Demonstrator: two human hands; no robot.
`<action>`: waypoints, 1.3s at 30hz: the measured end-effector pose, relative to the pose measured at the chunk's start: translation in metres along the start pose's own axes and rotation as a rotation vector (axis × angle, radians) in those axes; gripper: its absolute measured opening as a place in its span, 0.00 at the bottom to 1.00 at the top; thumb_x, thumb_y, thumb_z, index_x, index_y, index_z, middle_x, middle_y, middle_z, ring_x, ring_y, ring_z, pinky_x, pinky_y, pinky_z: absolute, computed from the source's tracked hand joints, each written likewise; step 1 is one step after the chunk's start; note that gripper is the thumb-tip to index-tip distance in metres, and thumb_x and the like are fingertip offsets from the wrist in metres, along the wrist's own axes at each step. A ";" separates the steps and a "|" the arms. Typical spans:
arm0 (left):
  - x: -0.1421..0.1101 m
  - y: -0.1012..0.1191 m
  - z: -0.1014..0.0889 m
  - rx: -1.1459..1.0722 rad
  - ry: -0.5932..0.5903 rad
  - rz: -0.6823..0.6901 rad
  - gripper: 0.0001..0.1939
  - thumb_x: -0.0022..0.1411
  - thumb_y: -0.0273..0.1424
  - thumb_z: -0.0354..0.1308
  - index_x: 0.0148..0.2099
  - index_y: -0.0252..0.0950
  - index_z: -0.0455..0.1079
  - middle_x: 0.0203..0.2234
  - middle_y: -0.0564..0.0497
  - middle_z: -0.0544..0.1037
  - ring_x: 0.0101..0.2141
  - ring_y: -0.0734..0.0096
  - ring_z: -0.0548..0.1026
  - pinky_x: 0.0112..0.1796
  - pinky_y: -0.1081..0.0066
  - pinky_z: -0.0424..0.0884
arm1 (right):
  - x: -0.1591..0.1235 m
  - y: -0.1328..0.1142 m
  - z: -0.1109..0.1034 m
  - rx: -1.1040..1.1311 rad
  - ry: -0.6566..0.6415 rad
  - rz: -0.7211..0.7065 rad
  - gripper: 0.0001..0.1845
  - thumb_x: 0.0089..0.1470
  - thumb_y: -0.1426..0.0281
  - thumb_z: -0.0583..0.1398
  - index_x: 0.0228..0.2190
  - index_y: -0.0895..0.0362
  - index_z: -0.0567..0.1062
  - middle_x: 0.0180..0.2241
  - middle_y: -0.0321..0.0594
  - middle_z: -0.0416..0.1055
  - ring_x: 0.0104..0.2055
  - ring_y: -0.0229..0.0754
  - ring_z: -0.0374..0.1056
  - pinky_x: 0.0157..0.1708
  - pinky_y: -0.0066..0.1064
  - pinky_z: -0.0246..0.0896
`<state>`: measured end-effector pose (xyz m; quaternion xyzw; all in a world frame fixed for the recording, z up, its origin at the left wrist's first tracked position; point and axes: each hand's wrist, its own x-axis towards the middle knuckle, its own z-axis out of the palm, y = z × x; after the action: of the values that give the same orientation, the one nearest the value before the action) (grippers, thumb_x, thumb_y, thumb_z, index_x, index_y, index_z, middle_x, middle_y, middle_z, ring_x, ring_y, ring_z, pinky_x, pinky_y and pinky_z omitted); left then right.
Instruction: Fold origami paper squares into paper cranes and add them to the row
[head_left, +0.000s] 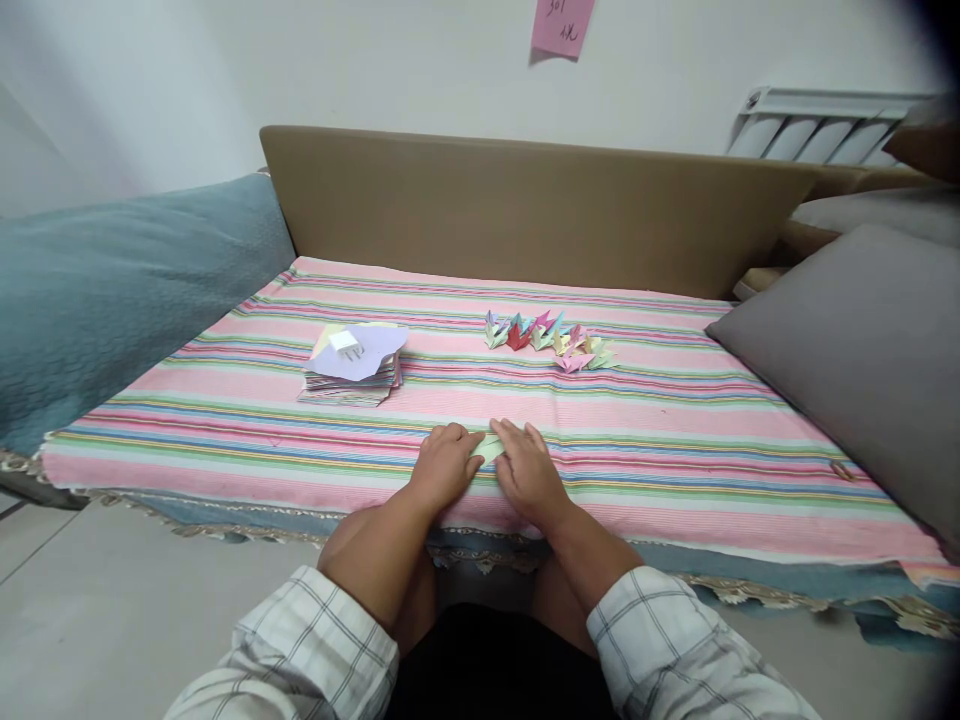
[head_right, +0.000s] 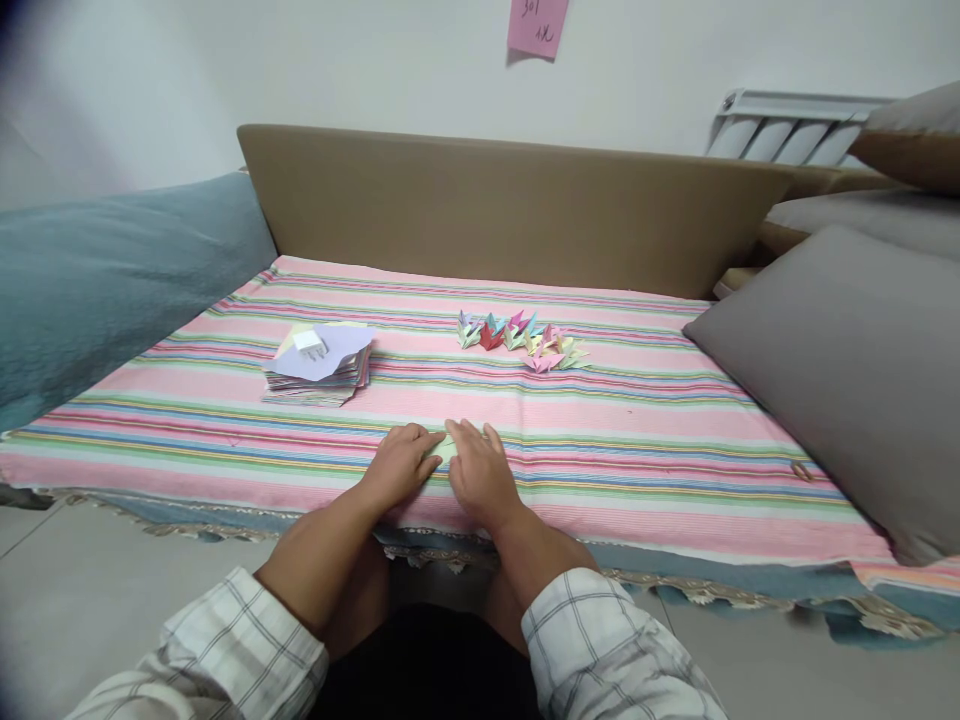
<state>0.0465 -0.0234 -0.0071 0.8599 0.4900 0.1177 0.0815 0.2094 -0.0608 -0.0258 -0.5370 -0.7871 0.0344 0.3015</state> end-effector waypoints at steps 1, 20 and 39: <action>0.000 0.000 0.000 0.011 0.005 -0.004 0.20 0.59 0.34 0.55 0.54 0.44 0.66 0.40 0.48 0.69 0.42 0.62 0.64 0.45 0.64 0.60 | -0.001 -0.004 0.001 -0.007 -0.069 -0.042 0.29 0.56 0.73 0.46 0.59 0.62 0.54 0.57 0.47 0.59 0.61 0.44 0.51 0.61 0.46 0.37; -0.014 0.005 -0.001 0.145 0.046 -0.146 0.22 0.60 0.43 0.52 0.56 0.54 0.62 0.42 0.48 0.66 0.44 0.58 0.61 0.43 0.60 0.55 | -0.003 -0.006 0.010 0.052 -0.109 0.055 0.35 0.59 0.69 0.46 0.62 0.59 0.36 0.57 0.48 0.60 0.58 0.42 0.57 0.59 0.49 0.39; -0.018 0.002 0.002 0.024 0.150 -0.288 0.16 0.61 0.40 0.50 0.51 0.57 0.69 0.44 0.48 0.63 0.48 0.57 0.59 0.46 0.57 0.57 | 0.003 -0.011 0.010 -0.052 -0.132 0.110 0.23 0.61 0.67 0.46 0.57 0.55 0.58 0.55 0.43 0.64 0.58 0.42 0.56 0.57 0.45 0.41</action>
<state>0.0401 -0.0403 -0.0103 0.7703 0.6145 0.1629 0.0504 0.1945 -0.0603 -0.0290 -0.5835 -0.7753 0.0656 0.2327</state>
